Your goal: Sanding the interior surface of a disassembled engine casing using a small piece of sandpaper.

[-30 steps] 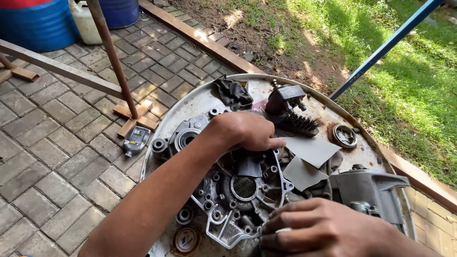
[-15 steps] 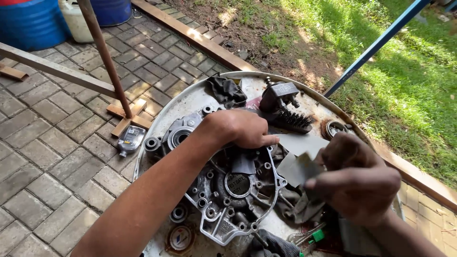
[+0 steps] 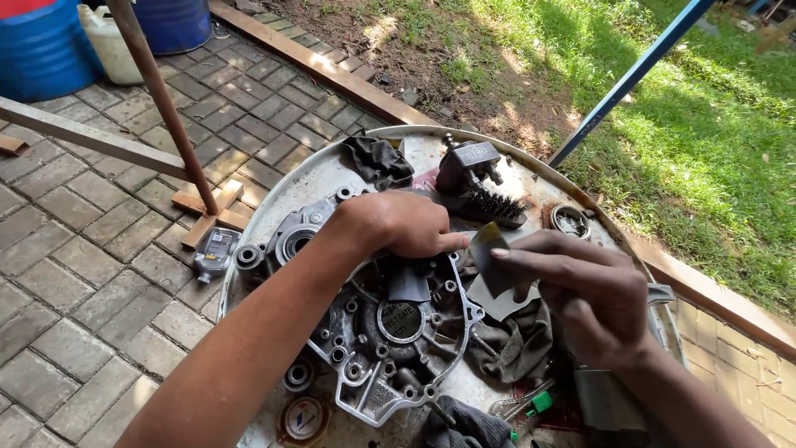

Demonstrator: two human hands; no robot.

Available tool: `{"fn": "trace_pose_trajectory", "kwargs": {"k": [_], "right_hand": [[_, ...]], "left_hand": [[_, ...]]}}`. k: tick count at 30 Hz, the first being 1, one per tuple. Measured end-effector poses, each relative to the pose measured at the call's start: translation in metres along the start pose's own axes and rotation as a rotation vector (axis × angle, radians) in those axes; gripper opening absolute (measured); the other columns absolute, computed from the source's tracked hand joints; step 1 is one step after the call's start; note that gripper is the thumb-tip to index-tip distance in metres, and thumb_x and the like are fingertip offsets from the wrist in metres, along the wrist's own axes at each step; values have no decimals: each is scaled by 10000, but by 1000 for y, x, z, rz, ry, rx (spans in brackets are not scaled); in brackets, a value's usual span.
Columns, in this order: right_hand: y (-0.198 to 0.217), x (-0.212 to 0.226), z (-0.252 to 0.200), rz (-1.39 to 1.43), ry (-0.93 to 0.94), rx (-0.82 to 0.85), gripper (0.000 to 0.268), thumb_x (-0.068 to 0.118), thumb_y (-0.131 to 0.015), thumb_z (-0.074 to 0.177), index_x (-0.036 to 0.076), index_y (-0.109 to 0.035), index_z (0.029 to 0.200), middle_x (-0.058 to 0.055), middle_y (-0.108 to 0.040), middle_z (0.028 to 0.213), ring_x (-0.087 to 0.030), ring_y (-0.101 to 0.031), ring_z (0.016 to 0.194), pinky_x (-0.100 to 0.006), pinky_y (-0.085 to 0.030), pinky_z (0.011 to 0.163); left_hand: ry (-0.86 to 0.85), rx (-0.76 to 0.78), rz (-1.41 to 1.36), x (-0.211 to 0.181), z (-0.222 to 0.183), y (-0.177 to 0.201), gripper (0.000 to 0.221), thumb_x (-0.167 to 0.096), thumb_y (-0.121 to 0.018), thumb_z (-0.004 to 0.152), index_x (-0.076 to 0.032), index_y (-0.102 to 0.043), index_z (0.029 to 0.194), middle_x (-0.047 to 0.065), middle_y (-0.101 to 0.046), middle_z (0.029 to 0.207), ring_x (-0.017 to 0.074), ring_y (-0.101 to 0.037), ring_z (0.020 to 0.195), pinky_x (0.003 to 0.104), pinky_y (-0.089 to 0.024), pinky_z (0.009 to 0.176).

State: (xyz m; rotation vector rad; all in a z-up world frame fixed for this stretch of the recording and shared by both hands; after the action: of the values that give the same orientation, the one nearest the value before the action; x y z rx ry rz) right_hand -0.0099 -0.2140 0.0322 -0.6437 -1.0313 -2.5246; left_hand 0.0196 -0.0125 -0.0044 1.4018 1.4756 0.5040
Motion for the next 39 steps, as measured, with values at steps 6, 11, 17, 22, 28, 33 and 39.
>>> {"fn": "trace_pose_trajectory", "kwargs": {"k": [6,11,17,22,28,33,39], "right_hand": [[-7,15,19,-93,33,169,385,333,-508,999,37,-754,1001,-148,-766,886,-223,-764,707,-284,-577,647],[-12,4,17,-82,-48,298,180,217,-635,946,94,-766,958,-34,-764,838,-123,-699,598,-227,-543,568],[-28,20,16,4,-212,463,226,224,-768,884,120,-723,1079,24,-744,771,-86,-619,591,-238,-527,541],[-41,22,10,-79,-292,607,399,282,-749,907,147,-649,1269,-22,-792,920,-160,-692,647,-305,-550,569],[-52,28,24,-79,-273,763,152,231,-662,954,142,-686,1076,-48,-775,926,-286,-728,704,-382,-529,589],[-57,23,33,-109,-419,922,30,177,-722,889,174,-696,875,-14,-708,706,-224,-623,560,-360,-471,540],[-55,23,37,77,-396,959,97,153,-649,961,120,-660,870,-35,-684,720,-192,-585,566,-325,-478,539]], "left_hand": [[10,-16,26,0,1,0,695,-602,-311,1034,-70,-741,1159,135,-721,1241,316,-682,1106,472,-487,966],[-1,-23,48,1,2,-1,704,-604,-304,1034,-61,-737,1154,148,-718,1251,335,-669,1151,493,-469,1005],[-4,-36,47,2,4,-1,702,-604,-307,1032,-67,-736,1173,154,-718,1250,339,-675,1148,496,-471,1010],[-13,-44,56,2,4,-3,696,-602,-315,1029,-70,-736,1184,165,-717,1252,352,-678,1144,492,-482,993],[-6,-52,57,4,7,-4,696,-605,-317,1027,-71,-740,1168,158,-726,1223,351,-694,1085,500,-507,933],[-22,-67,72,5,13,-5,706,-607,-318,1019,-59,-741,1158,189,-719,1222,385,-681,1107,503,-498,937],[-10,-44,30,0,2,-1,691,-579,-326,1033,-36,-707,1225,165,-701,1290,356,-668,1168,502,-489,983]]}}
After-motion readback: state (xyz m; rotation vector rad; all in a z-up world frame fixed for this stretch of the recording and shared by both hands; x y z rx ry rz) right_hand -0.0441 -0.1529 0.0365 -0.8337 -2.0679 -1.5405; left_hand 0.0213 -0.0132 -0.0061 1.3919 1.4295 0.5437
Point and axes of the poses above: each hand's wrist, its own z-axis towards the middle knuckle, its own y-axis out of the back of the hand, x = y × z, the point moved 3 cm from there along z, towards the middle knuckle
